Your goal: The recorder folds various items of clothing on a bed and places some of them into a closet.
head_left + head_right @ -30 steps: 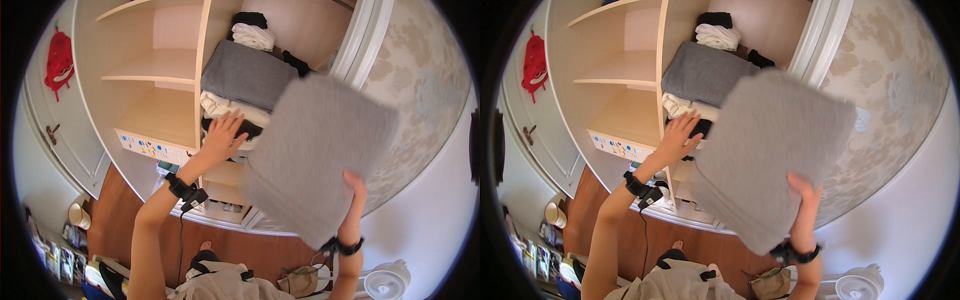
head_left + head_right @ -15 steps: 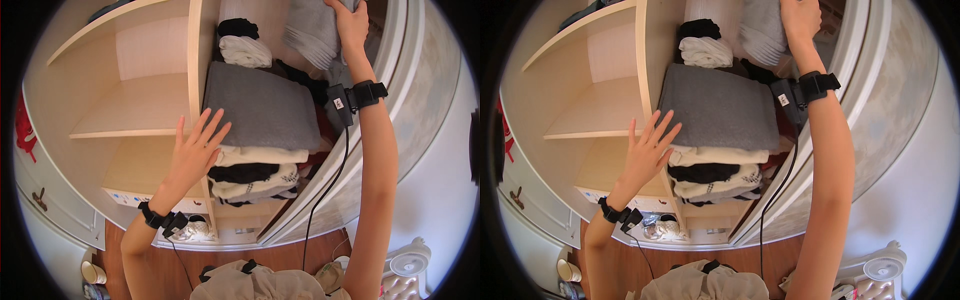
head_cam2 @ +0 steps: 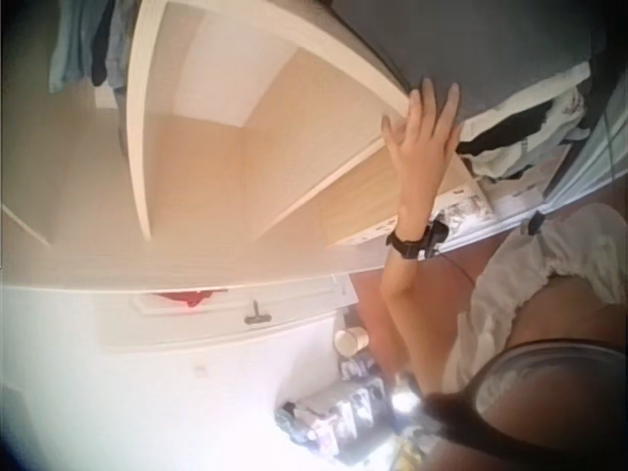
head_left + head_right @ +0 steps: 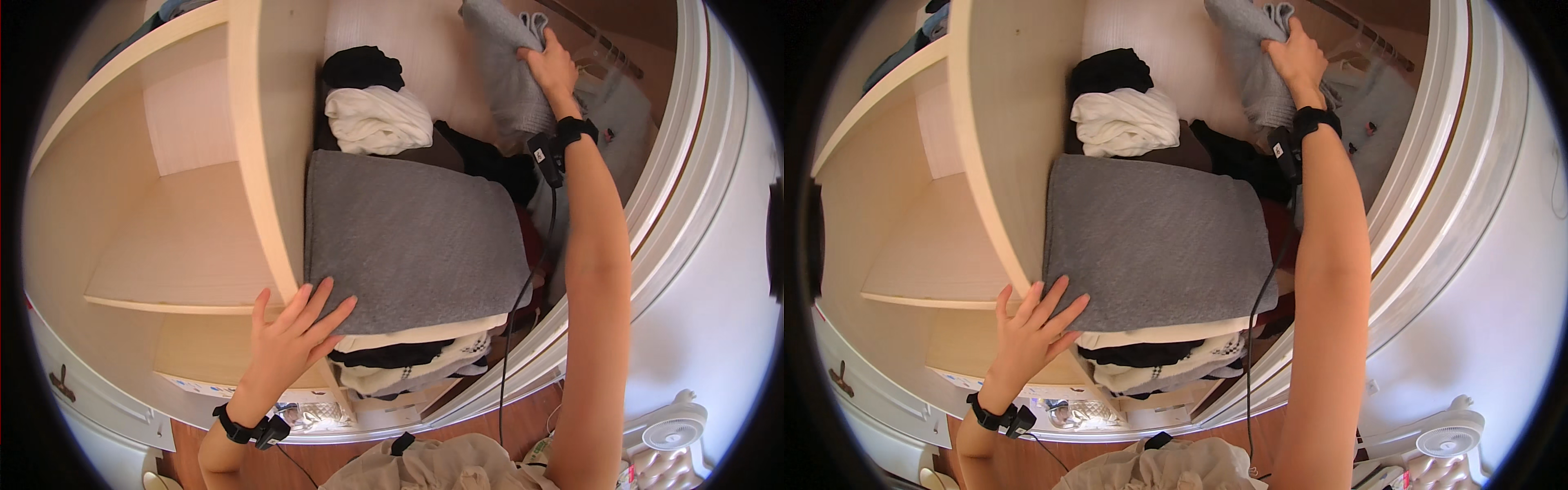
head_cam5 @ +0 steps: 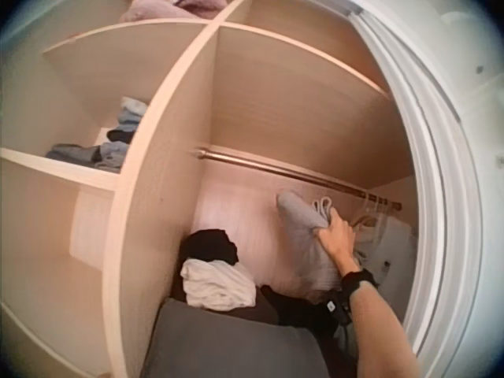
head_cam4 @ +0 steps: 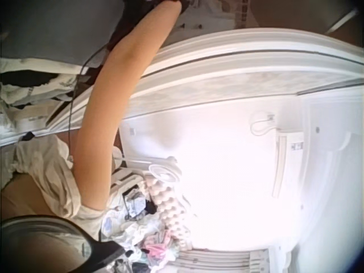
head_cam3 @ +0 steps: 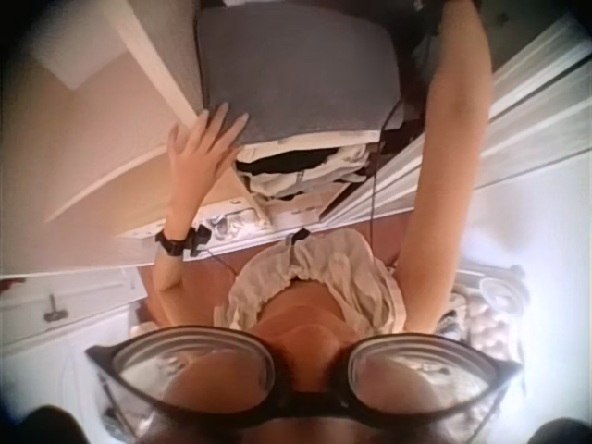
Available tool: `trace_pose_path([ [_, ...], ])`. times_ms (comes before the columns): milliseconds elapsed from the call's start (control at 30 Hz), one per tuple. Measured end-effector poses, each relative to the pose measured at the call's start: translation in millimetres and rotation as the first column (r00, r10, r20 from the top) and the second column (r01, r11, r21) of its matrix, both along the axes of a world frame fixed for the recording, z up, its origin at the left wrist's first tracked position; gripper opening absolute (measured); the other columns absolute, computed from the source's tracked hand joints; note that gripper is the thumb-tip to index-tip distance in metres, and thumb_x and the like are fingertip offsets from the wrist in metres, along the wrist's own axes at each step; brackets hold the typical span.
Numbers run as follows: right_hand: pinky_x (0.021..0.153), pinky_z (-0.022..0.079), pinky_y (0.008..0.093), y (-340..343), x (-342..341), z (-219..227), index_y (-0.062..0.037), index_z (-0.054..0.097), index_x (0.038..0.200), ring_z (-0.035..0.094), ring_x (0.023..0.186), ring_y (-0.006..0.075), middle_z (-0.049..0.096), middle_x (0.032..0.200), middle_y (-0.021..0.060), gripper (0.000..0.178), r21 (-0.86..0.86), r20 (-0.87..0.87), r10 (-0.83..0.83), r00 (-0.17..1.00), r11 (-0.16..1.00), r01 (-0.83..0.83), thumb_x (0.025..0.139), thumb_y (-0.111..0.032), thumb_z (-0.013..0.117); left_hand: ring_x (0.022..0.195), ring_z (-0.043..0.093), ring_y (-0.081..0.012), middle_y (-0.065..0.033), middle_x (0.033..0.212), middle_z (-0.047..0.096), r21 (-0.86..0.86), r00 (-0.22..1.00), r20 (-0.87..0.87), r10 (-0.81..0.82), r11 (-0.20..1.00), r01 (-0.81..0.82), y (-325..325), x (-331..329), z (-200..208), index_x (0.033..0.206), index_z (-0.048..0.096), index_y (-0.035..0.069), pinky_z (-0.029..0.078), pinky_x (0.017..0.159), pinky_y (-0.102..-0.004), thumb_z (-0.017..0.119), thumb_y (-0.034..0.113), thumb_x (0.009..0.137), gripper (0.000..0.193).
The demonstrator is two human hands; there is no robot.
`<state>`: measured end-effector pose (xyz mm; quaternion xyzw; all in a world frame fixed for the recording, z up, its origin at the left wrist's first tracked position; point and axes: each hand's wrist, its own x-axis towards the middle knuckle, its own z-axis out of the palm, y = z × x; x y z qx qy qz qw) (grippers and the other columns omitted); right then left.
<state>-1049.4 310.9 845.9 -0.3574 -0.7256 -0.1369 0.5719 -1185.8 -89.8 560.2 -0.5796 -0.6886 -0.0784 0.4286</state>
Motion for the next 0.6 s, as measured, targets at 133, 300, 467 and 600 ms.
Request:
trace_pose_path([
  [133, 0.078, 0.045, 0.0467, 52.3, -2.9, -11.1, -0.016, 0.05, 0.11, 0.058, 0.09, 0.0406, 0.062, 0.096, 0.0202, 0.052, 0.059, 0.043, -0.024, 0.999, 0.998, 0.022, 0.064, -0.036, 0.063, 0.124, 0.028, -0.0151, 0.0059, 0.132, 0.042, -0.034, 1.0, -0.016, 0.021, 0.999, -0.021, 2.5, -0.6, 0.0, 0.125, 0.045, 0.038, 0.021, 0.098, -0.0525, 0.055, 0.049, 0.078, 0.05],
  [300, 0.07, 0.045, 0.048, 105.3, -8.4, -23.3, -0.0168, 0.049, 0.112, 0.057, 0.085, 0.0405, 0.061, 0.086, 0.0194, 0.047, 0.284, 0.224, 0.102, 0.969, 0.945, -0.165, 0.066, -0.02, 0.062, 0.125, 0.023, -0.0186, 0.0057, 0.133, 0.041, -0.1, 0.99, -0.054, 0.127, 0.986, -0.132, -0.8, 6.0, -0.2, 0.124, 0.045, 0.04, 0.018, 0.099, -0.0539, 0.055, 0.052, 0.076, 0.051],
  [467, 0.094, 0.037, 0.0406, 149.4, -42.7, -111.1, -0.0073, 0.048, 0.115, 0.046, 0.111, 0.0332, 0.052, 0.118, 0.0157, 0.054, -0.146, 0.611, 0.261, 0.747, 0.965, -0.218, 0.065, -0.01, 0.065, 0.129, 0.016, -0.0207, 0.0053, 0.134, 0.04, -0.118, 0.991, -0.028, 0.13, 0.984, -0.133, 5.3, 3.6, -8.8, 0.123, 0.046, 0.041, 0.013, 0.099, -0.0568, 0.056, 0.053, 0.073, 0.052],
  [600, 0.096, 0.034, 0.0372, 170.3, -59.6, -145.6, -0.0079, 0.048, 0.115, 0.046, 0.113, 0.0286, 0.052, 0.119, 0.0109, 0.058, -0.668, 0.57, 0.632, 0.525, 0.729, -0.152, 0.06, -0.003, 0.067, 0.133, 0.007, -0.0212, 0.0032, 0.136, 0.038, -0.132, 0.991, -0.026, 0.131, 0.982, -0.134, -4.1, 0.7, -10.2, 0.123, 0.046, 0.041, 0.008, 0.101, -0.0575, 0.058, 0.052, 0.072, 0.054],
])
